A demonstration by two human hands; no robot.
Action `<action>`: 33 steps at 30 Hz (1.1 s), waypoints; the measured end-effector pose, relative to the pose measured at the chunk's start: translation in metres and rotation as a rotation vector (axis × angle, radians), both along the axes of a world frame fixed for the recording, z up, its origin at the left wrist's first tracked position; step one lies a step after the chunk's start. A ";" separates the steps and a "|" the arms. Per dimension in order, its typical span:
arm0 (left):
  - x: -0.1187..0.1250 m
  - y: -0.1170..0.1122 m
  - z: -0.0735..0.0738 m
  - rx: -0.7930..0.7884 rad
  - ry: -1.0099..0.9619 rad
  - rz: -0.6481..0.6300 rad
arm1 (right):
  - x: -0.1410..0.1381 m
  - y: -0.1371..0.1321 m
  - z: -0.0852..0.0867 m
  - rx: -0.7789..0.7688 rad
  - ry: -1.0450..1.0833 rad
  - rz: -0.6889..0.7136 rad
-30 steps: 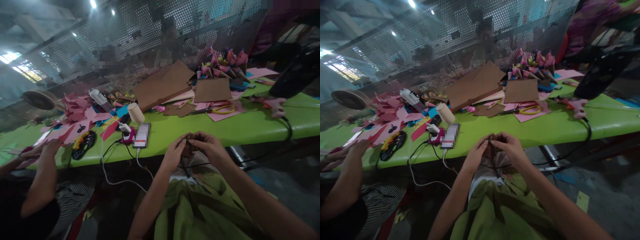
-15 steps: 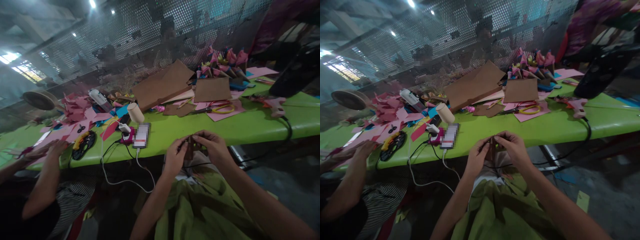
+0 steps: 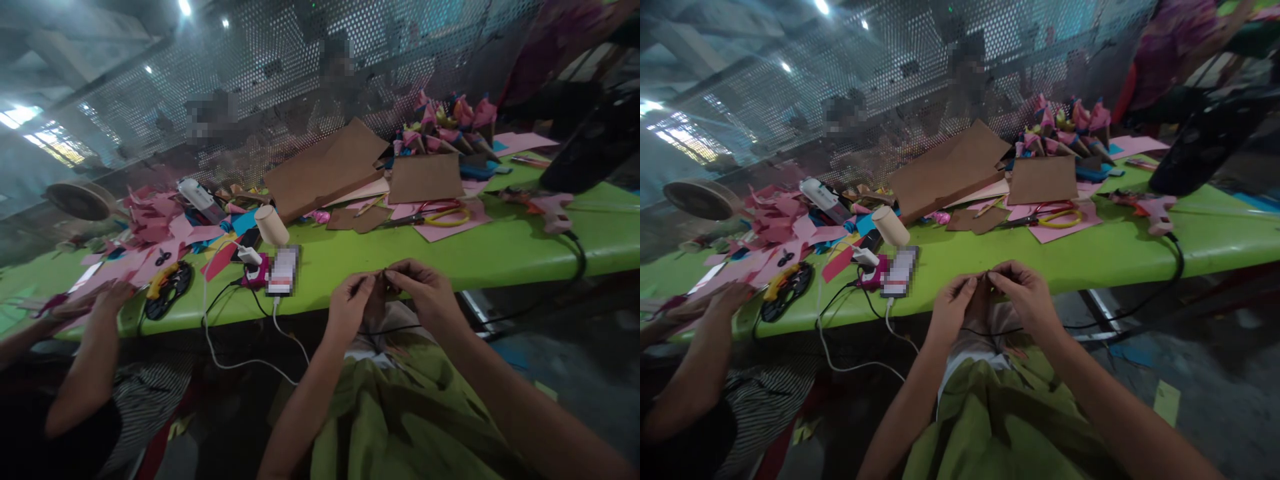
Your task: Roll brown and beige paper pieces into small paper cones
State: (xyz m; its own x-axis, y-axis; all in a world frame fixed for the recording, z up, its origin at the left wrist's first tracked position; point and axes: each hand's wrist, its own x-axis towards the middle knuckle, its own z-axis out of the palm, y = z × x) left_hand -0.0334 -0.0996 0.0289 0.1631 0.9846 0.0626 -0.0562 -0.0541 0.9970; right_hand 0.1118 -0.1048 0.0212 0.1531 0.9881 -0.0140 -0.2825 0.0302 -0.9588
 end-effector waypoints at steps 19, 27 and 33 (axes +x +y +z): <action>-0.001 0.018 0.004 -0.209 -0.088 -0.069 | 0.002 -0.003 0.001 0.019 -0.049 0.039; -0.004 0.020 0.005 -0.149 -0.017 -0.074 | 0.002 -0.003 0.001 0.033 -0.093 0.056; -0.006 0.023 0.004 -0.103 0.046 -0.079 | 0.002 -0.003 0.003 0.025 -0.075 0.076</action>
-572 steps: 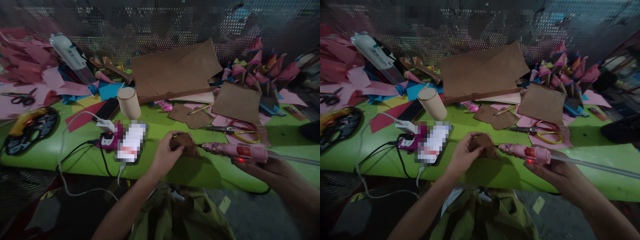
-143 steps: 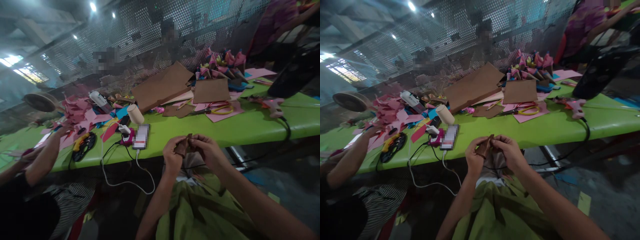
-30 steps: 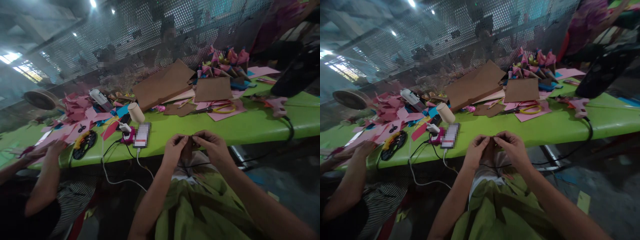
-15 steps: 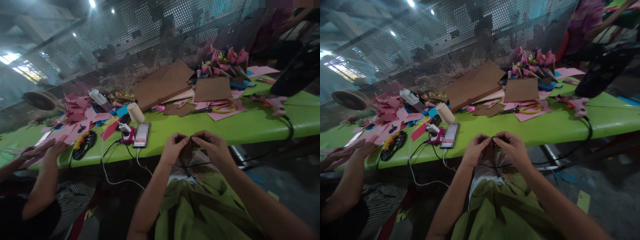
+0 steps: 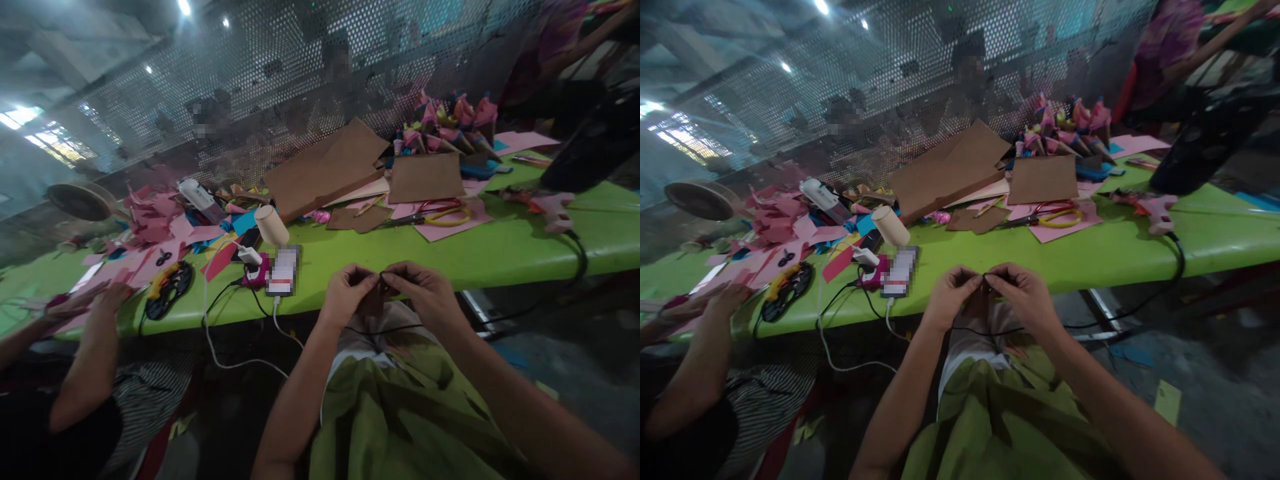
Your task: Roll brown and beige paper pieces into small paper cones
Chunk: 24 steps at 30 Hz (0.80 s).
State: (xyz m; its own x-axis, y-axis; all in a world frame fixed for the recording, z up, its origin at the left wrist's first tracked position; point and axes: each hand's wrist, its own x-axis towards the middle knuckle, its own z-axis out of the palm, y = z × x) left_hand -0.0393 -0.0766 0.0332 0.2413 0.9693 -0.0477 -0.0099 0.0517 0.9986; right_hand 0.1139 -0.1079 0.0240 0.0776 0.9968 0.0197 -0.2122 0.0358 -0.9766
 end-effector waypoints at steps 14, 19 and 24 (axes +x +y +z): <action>-0.003 0.003 -0.002 0.017 0.010 -0.082 | 0.002 0.004 0.001 0.017 -0.120 -0.050; 0.001 0.006 -0.004 -0.009 -0.052 0.041 | 0.001 0.005 0.004 0.047 -0.122 -0.041; 0.008 0.003 -0.004 -0.005 -0.134 0.231 | -0.001 0.006 0.001 -0.004 -0.141 0.000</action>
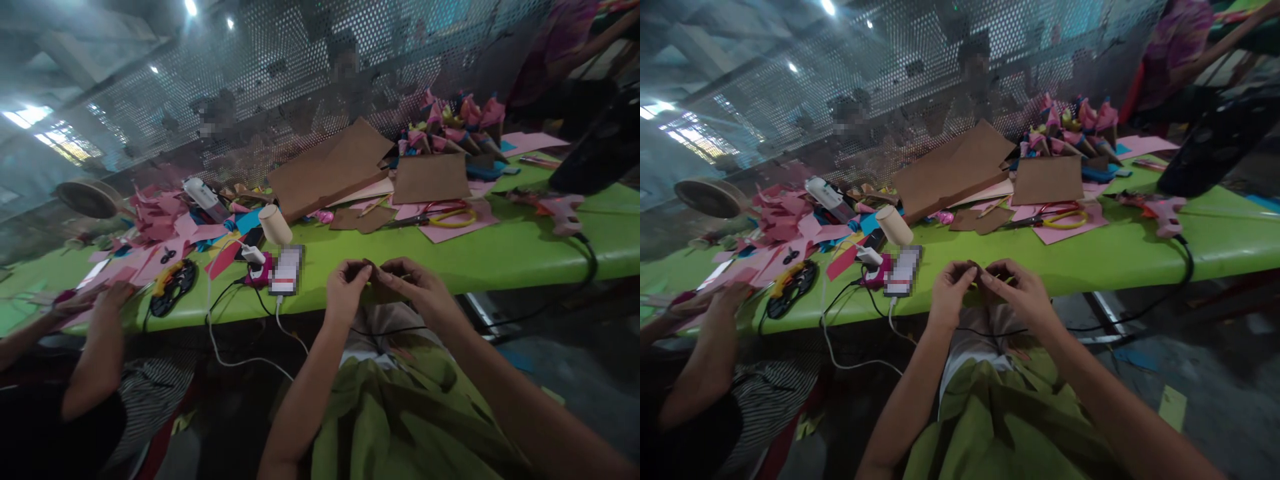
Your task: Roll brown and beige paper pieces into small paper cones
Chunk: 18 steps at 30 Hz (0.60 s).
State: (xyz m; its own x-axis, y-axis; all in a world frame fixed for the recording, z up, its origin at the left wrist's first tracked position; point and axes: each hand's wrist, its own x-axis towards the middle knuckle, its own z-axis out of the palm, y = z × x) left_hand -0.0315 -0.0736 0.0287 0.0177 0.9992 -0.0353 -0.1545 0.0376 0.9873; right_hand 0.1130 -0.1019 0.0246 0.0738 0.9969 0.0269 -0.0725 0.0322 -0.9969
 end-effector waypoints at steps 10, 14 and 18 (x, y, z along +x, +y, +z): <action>0.004 -0.011 0.002 0.003 -0.030 0.019 | -0.002 0.005 -0.010 -0.033 0.097 -0.035; -0.001 -0.009 0.005 -0.009 -0.014 -0.082 | 0.003 0.002 0.000 -0.077 0.047 0.026; -0.005 -0.004 0.005 0.020 0.019 -0.148 | 0.006 0.002 0.004 -0.115 0.067 0.118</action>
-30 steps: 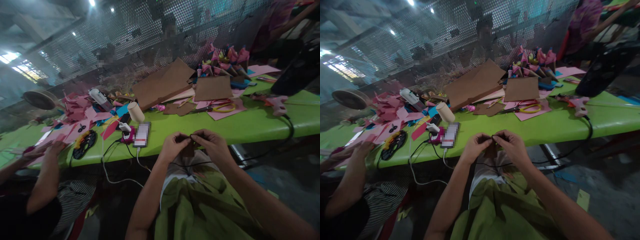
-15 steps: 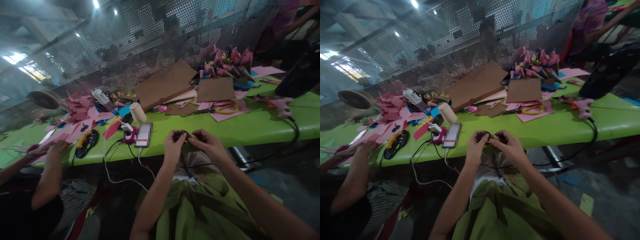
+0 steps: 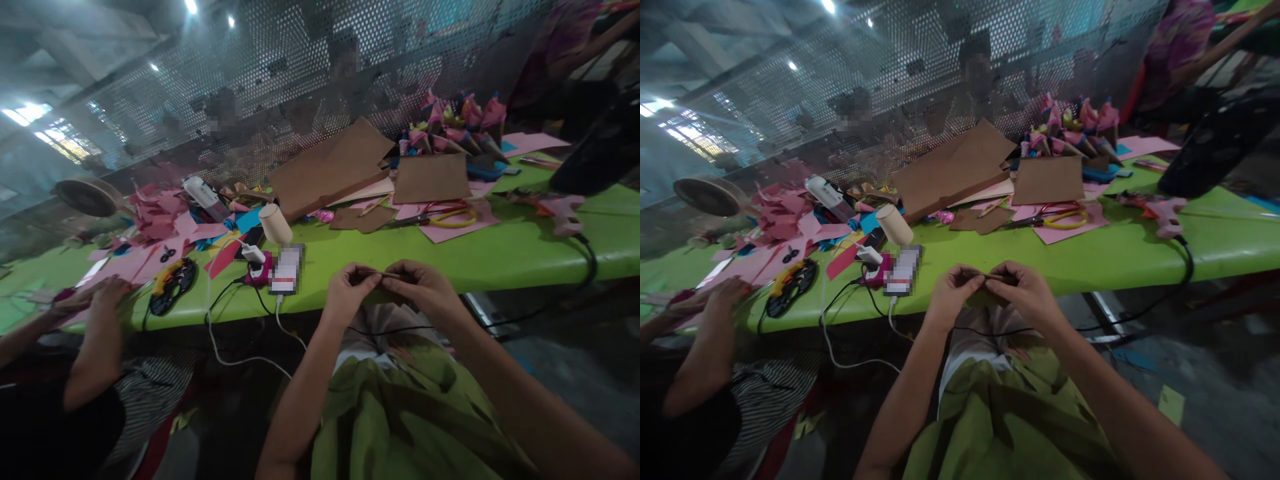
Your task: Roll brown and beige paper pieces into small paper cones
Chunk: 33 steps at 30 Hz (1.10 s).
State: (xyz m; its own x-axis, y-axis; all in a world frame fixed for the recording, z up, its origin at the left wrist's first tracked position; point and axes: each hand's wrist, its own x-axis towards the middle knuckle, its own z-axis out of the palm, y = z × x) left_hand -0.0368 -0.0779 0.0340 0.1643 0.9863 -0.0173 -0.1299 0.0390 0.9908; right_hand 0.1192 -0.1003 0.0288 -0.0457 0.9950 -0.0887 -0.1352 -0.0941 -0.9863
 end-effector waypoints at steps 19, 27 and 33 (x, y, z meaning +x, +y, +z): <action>0.012 -0.011 -0.015 0.008 -0.025 0.242 | 0.004 0.006 -0.012 0.264 -0.281 -0.343; 0.011 -0.012 -0.017 -0.006 -0.068 0.179 | 0.007 0.004 -0.015 0.246 -0.219 -0.286; 0.011 -0.014 -0.016 -0.009 -0.076 0.182 | 0.008 0.007 -0.020 0.300 -0.279 -0.326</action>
State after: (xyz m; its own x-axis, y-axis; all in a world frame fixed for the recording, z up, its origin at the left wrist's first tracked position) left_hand -0.0253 -0.0916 0.0183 -0.0152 0.9997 -0.0209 -0.2100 0.0173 0.9775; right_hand 0.1270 -0.0932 0.0084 0.2551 0.9373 0.2376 0.1619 0.2009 -0.9662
